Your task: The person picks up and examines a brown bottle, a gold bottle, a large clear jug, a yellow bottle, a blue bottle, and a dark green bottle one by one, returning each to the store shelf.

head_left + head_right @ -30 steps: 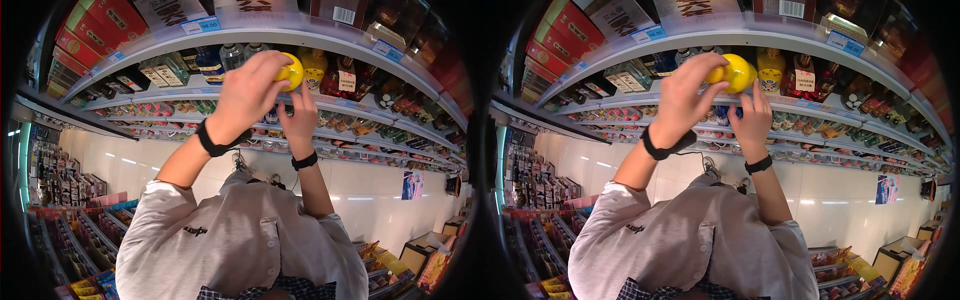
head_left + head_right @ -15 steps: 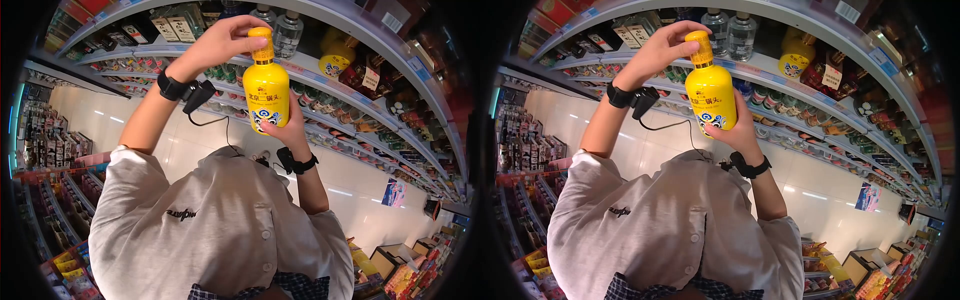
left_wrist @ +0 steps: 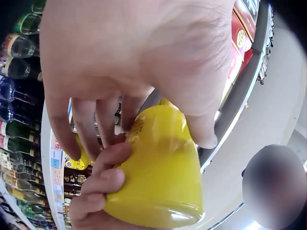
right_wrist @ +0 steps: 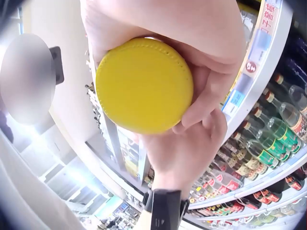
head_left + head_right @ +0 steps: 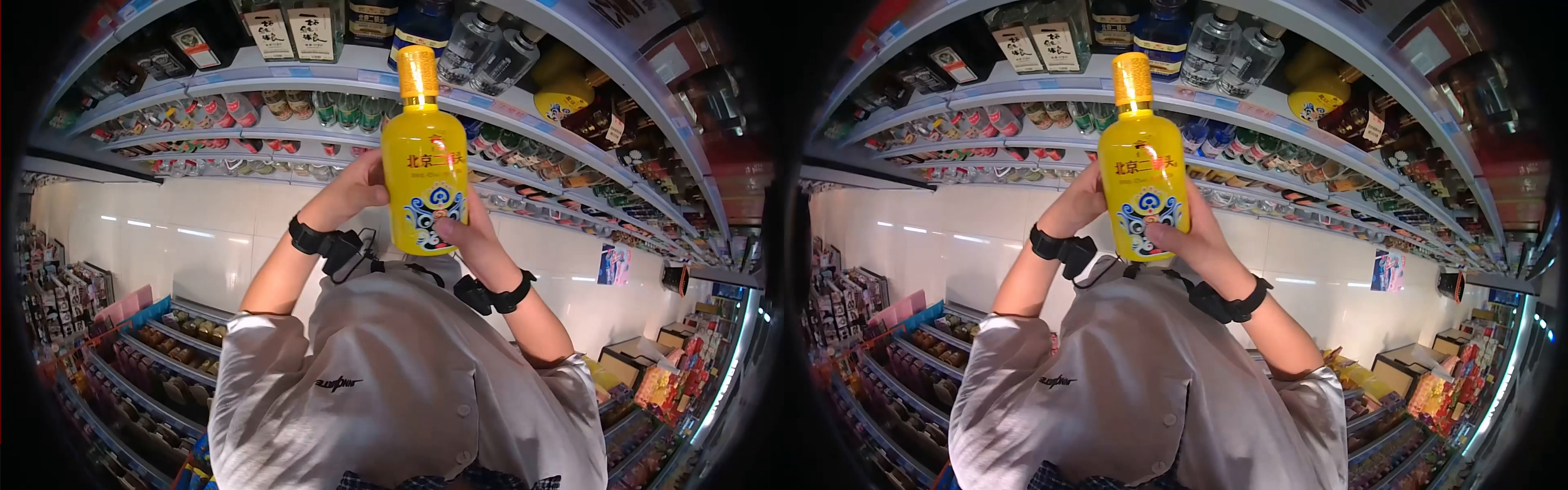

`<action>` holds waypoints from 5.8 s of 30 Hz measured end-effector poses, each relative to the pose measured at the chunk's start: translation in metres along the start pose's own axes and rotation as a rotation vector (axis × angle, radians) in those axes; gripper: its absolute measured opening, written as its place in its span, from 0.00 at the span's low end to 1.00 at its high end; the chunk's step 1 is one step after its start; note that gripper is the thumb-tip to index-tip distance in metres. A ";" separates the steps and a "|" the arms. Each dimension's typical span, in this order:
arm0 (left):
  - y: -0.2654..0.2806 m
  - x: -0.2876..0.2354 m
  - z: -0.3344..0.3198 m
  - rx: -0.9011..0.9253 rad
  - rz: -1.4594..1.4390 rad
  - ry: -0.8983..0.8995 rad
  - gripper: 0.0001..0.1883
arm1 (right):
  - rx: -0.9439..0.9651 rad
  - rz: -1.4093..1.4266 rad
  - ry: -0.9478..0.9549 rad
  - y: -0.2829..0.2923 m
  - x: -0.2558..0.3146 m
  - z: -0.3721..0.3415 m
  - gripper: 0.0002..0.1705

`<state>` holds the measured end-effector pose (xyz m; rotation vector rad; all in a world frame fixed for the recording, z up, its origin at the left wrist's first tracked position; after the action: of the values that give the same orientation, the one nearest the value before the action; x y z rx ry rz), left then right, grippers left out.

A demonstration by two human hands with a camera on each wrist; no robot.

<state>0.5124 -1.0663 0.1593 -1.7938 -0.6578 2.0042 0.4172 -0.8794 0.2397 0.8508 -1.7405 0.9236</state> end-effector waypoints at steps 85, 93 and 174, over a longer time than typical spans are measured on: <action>-0.010 0.021 0.067 0.292 -0.128 0.210 0.50 | 0.013 0.106 0.213 0.063 -0.098 0.006 0.36; -0.020 0.033 0.060 0.143 -0.158 0.168 0.46 | 0.017 0.129 0.074 0.055 -0.058 -0.010 0.36; -0.101 0.056 0.272 -0.386 1.127 -0.753 0.47 | -0.566 -0.567 0.577 0.249 0.024 0.080 0.40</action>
<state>0.2323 -0.9778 0.1928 -1.7360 -0.1691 3.6114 0.1631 -0.8347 0.1903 0.5681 -1.0733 0.2258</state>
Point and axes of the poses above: each hand's wrist, its own z-axis towards the middle knuckle, its own y-axis out of the back of the hand, x = y × z, the point moved 1 cm from there along z, towards the middle knuckle, and after that the axes turned 8 degrees about -z, right-handed, at the moved point
